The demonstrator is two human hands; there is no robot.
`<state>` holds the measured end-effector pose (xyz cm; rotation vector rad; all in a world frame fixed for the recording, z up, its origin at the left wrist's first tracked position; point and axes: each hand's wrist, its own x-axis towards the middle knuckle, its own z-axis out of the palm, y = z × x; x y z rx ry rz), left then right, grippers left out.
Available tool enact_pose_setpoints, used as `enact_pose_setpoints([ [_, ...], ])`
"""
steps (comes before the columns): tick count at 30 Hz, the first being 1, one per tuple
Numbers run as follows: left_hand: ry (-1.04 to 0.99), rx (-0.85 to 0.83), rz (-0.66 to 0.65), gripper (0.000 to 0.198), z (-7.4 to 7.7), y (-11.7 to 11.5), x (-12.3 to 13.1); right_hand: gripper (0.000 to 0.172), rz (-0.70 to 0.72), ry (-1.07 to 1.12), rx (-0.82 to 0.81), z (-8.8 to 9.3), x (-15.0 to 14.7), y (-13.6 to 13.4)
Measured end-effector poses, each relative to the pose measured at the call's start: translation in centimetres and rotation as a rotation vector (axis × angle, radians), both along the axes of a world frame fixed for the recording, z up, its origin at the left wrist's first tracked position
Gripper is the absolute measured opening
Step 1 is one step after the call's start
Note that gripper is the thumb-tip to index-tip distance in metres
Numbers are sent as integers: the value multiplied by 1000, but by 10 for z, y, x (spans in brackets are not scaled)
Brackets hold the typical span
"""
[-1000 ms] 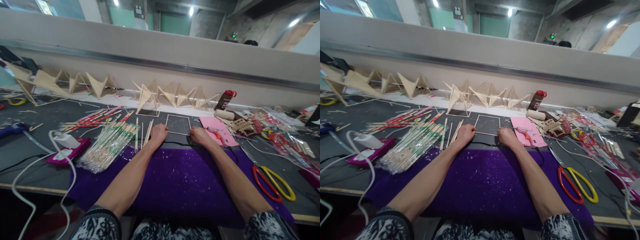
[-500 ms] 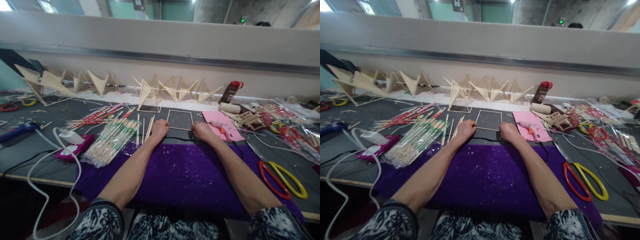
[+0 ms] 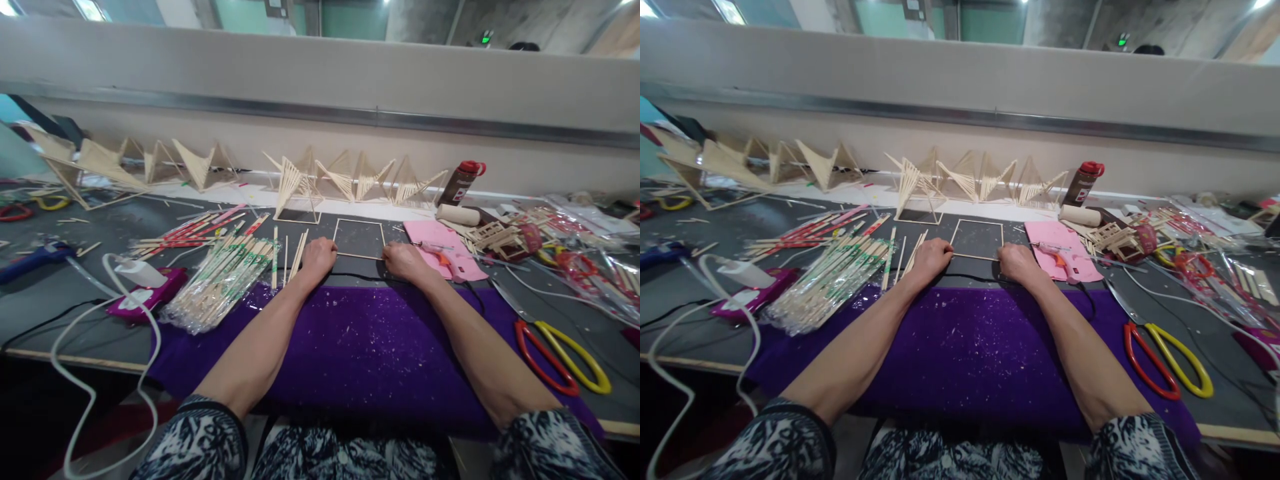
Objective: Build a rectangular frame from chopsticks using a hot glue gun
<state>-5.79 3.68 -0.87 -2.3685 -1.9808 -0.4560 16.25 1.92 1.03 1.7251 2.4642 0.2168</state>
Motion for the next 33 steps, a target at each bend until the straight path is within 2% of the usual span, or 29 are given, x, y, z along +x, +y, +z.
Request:
enact_pose_setpoints([
  [13, 13, 4, -10, 29, 4, -3, 1, 28, 2, 14, 5, 1, 0, -3],
  [33, -6, -5, -4, 29, -2, -1, 0, 28, 9, 11, 16, -4, 2, -1],
])
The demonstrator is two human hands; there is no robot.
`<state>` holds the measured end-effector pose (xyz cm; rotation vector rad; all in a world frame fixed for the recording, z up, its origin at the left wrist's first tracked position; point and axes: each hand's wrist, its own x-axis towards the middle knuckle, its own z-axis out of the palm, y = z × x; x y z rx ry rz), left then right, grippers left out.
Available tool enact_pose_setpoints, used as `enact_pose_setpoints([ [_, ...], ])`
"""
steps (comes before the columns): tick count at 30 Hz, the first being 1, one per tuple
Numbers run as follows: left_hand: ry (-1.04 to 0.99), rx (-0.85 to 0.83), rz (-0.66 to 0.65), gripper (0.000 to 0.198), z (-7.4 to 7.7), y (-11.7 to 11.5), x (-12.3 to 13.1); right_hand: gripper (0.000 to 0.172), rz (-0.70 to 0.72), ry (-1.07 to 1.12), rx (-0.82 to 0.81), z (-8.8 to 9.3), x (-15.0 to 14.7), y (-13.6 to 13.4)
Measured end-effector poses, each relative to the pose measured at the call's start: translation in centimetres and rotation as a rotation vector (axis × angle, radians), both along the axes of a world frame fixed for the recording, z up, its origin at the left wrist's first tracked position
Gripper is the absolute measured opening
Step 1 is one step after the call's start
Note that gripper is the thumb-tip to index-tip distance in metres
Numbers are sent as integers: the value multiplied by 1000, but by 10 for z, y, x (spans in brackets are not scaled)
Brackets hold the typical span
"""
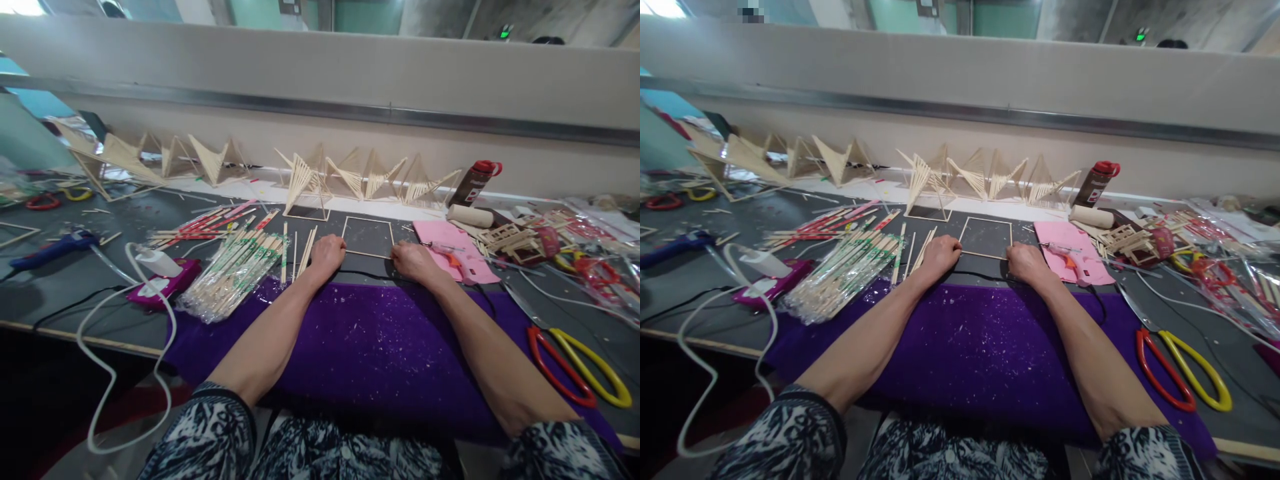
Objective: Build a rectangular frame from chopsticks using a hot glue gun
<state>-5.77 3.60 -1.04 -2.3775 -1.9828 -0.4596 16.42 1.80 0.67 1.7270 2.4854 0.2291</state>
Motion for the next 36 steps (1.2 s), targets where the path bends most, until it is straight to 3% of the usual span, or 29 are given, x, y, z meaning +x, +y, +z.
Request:
enact_pose_setpoints([
  [23, -67, -24, -9, 27, 4, 1, -1, 26, 28, 7, 24, 0, 1, 0],
  [36, -415, -74, 6, 24, -2, 11, -13, 27, 3, 52, 99, -11, 9, 4],
])
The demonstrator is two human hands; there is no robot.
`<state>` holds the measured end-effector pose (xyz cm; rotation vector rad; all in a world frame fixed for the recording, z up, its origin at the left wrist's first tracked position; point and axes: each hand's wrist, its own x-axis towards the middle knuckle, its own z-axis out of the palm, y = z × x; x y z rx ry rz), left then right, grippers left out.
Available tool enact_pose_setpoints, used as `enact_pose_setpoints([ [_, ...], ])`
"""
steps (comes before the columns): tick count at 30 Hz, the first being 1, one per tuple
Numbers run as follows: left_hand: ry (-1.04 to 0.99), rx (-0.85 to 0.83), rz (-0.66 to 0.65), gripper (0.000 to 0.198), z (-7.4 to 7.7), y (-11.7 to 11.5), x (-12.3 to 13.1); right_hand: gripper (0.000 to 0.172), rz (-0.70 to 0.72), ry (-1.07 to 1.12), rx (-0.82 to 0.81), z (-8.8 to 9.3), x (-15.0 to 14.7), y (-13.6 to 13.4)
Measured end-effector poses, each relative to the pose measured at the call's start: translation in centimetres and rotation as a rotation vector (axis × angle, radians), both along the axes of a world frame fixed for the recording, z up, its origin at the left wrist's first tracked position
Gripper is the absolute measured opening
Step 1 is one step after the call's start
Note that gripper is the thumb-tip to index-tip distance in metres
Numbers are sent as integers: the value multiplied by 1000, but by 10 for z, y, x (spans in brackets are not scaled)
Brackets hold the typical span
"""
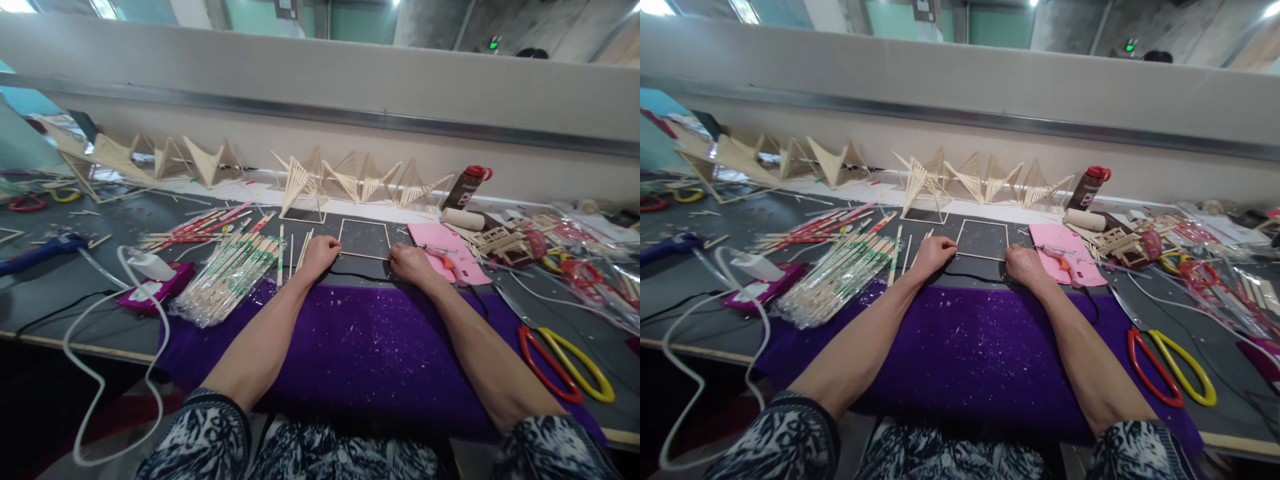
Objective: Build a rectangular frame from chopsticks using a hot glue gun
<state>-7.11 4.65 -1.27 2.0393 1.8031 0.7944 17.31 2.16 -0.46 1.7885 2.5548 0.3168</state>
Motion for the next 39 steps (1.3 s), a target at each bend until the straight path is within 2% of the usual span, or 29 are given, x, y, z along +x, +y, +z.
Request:
enact_pose_setpoints([
  [6, -167, -71, 26, 26, -3, 3, -2, 26, -13, 40, 23, 0, 3, -1],
  [13, -198, -106, 36, 24, -1, 0, -1, 24, -61, 129, 43, 5, 4, -3],
  [19, -96, -74, 69, 24, 8, 2, -5, 31, -179, 215, 95, 11, 12, 2],
  [21, 3, -48, 83, 24, 13, 1, -6, 32, -202, 225, 88, 11, 15, 3],
  [23, 144, -21, 96, 32, 16, -2, -7, 31, -202, 228, 61, 12, 17, 4],
  [26, 287, -42, 91, 37, 18, -5, -5, 29, -190, 219, 8, 14, 18, 3],
  [30, 319, -98, 45, 31, 14, -6, -2, 28, -201, 186, -53, 18, 20, 1],
  [39, 301, -88, 53, 24, 12, -6, -2, 33, -226, 99, -100, 21, 11, -3],
])
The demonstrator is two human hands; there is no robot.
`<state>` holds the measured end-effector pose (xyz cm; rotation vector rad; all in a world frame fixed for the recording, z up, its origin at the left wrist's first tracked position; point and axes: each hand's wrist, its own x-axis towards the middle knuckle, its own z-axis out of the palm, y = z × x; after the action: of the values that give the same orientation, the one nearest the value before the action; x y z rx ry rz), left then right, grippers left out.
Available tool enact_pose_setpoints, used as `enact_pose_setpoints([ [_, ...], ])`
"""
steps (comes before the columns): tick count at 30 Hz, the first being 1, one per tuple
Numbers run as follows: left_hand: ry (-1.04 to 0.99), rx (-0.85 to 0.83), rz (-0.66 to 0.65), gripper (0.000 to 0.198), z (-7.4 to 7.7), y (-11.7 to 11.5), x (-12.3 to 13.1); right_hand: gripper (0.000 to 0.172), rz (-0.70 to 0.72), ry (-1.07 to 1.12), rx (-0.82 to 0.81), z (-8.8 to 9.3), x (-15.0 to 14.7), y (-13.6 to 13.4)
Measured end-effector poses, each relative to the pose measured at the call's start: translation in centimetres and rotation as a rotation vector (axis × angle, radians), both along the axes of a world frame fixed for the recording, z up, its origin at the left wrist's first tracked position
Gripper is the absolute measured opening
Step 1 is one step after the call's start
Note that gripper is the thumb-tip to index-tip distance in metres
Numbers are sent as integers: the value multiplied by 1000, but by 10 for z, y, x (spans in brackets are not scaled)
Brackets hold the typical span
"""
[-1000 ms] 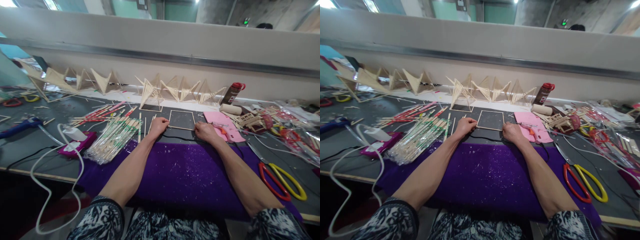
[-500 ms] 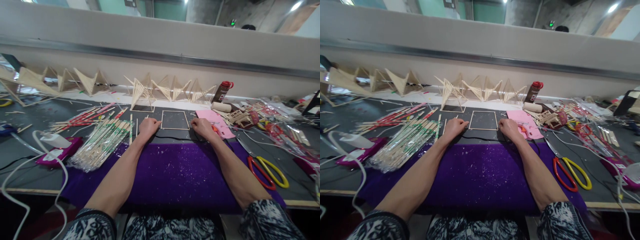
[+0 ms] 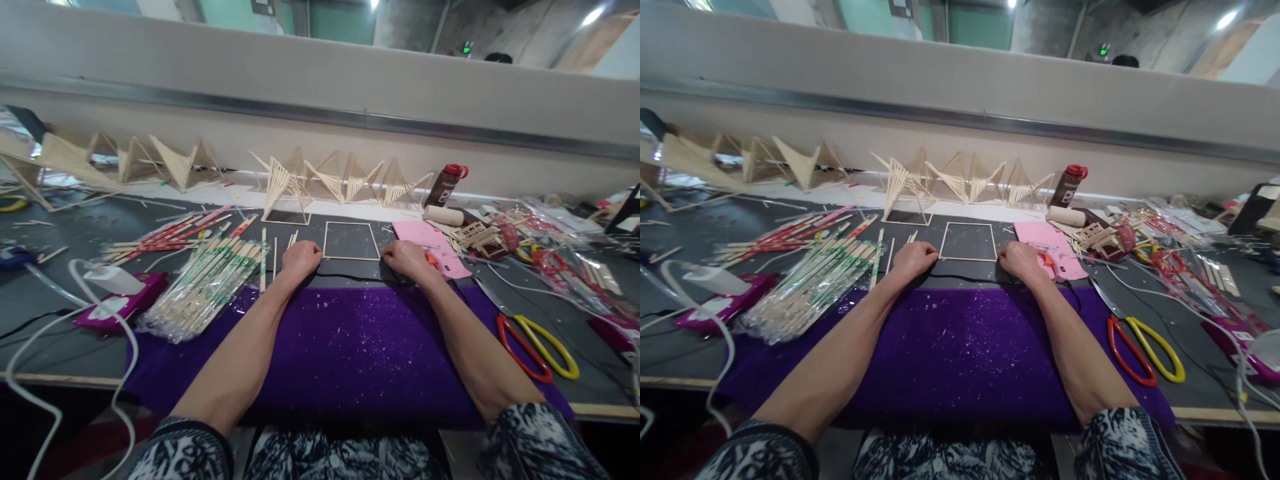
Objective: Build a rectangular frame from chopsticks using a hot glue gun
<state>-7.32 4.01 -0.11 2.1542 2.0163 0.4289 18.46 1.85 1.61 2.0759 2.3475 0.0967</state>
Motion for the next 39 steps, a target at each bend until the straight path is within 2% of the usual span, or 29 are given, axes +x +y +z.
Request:
enact_pose_setpoints([
  [7, -53, -33, -21, 25, -2, 3, -2, 33, 13, 1, -16, -3, -6, -1],
  [26, -224, -72, -41, 24, -7, 5, -6, 31, 5, 111, -35, -8, 6, 8],
  [33, -235, -73, -70, 27, -7, 3, -5, 33, 2, 124, -4, -10, 6, 6],
  [39, -196, -36, -76, 28, -7, 5, -3, 29, 25, 112, 17, -12, 4, 6],
])
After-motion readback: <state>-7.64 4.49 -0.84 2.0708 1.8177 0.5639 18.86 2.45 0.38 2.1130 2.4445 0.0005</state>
